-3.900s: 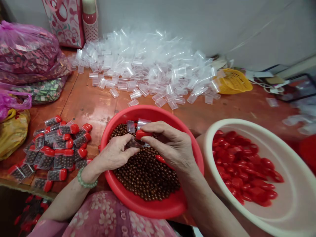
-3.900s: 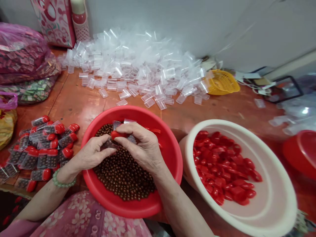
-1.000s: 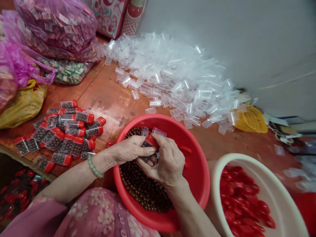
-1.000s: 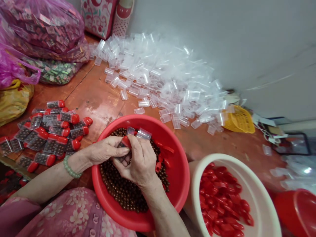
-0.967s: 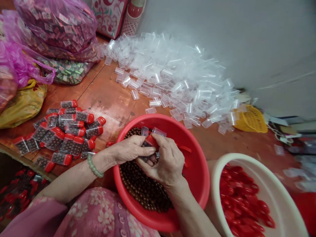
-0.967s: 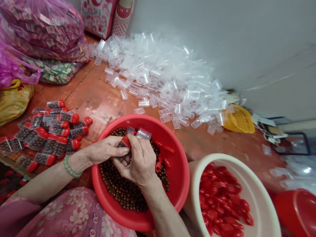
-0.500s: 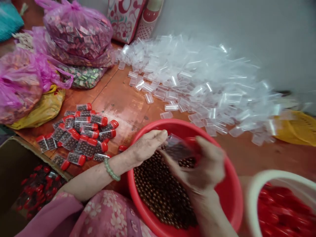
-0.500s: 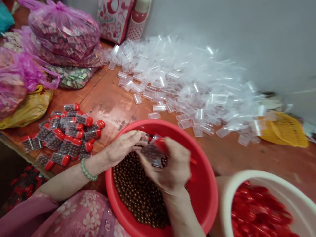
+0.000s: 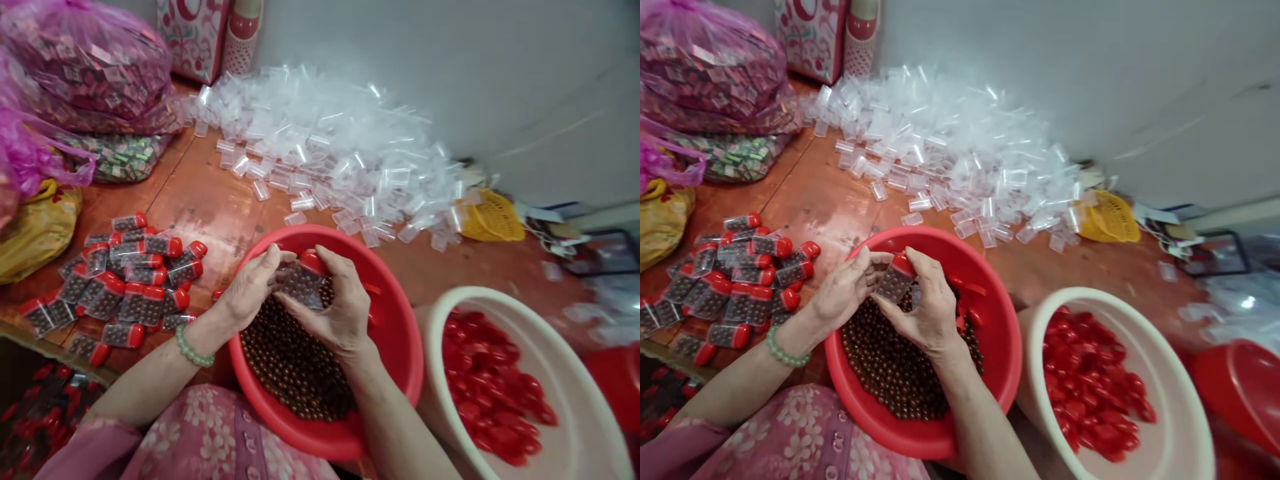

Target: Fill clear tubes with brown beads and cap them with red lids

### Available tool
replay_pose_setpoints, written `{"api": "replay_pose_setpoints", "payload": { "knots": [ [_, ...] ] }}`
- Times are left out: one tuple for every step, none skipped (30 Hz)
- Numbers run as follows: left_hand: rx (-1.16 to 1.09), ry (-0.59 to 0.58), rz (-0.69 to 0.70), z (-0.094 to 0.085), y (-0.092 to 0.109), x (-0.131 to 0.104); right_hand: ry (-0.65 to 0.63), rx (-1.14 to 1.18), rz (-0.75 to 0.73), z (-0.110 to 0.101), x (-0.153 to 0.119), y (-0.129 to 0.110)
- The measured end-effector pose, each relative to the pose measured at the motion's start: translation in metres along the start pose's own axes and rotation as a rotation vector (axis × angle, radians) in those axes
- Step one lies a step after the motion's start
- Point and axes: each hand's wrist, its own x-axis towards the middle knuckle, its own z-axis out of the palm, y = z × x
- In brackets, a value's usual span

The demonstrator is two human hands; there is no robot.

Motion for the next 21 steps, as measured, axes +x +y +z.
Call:
{"api": "replay_pose_setpoints", "payload": {
  "knots": [
    [-0.003,-0.011,-0.006,-0.001,0.0,0.0,0.007,0.004,0.009,0.0,0.0,0.001],
    [-0.004,-0.025,-0.01,-0.002,-0.001,0.001,0.01,0.013,0.013,0.0,-0.001,0.001],
    [-0.003,-0.039,-0.011,-0.002,-0.001,0.001,0.012,0.027,0.014,0.0,-0.001,0.002],
    [0.0,-0.054,-0.01,-0.003,-0.001,0.001,0.012,0.043,0.016,0.0,-0.002,0.002],
    [0.008,-0.068,-0.007,-0.004,-0.001,0.001,0.011,0.06,0.02,-0.001,-0.002,0.002],
    [0.021,-0.085,-0.004,-0.004,-0.001,0.001,0.008,0.077,0.028,-0.001,-0.002,0.001],
    [0.038,-0.104,0.0,-0.004,-0.001,0.001,0.006,0.094,0.036,-0.001,-0.002,0.0],
    [0.058,-0.121,0.008,-0.004,-0.001,0.001,0.003,0.109,0.045,-0.001,-0.002,-0.001],
    [0.081,-0.133,0.02,-0.003,-0.001,0.0,-0.002,0.122,0.051,-0.002,-0.002,-0.003],
    [0.105,-0.14,0.036,-0.002,-0.001,-0.001,-0.008,0.131,0.052,-0.003,-0.002,-0.005],
    [0.13,-0.136,0.056,-0.002,-0.002,-0.002,-0.013,0.138,0.046,-0.004,-0.001,-0.007],
    [0.154,-0.127,0.074,-0.001,-0.003,-0.004,-0.017,0.139,0.034,-0.005,-0.001,-0.01],
    [0.175,-0.118,0.088,0.0,-0.004,-0.005,-0.021,0.137,0.022,-0.005,-0.002,-0.012],
    [0.188,-0.115,0.091,0.001,-0.005,-0.007,-0.024,0.132,0.011,-0.006,-0.002,-0.013],
    [0.193,-0.12,0.084,0.002,-0.007,-0.009,-0.024,0.126,0.004,-0.006,-0.002,-0.015],
    [0.19,-0.126,0.073,0.002,-0.008,-0.011,-0.022,0.12,-0.004,-0.006,-0.003,-0.016],
    [0.186,-0.131,0.059,0.002,-0.009,-0.012,-0.024,0.116,-0.015,-0.005,-0.003,-0.017],
    [0.186,-0.129,0.048,0.002,-0.01,-0.014,-0.028,0.114,-0.03,-0.004,-0.004,-0.017],
    [0.194,-0.119,0.042,0.002,-0.011,-0.016,-0.033,0.114,-0.052,-0.002,-0.005,-0.018],
    [0.213,-0.101,0.043,0.003,-0.012,-0.018,-0.037,0.115,-0.076,-0.001,-0.007,-0.018],
    [0.246,-0.077,0.052,0.003,-0.012,-0.02,-0.039,0.116,-0.1,0.001,-0.008,-0.019]
  ]
}}
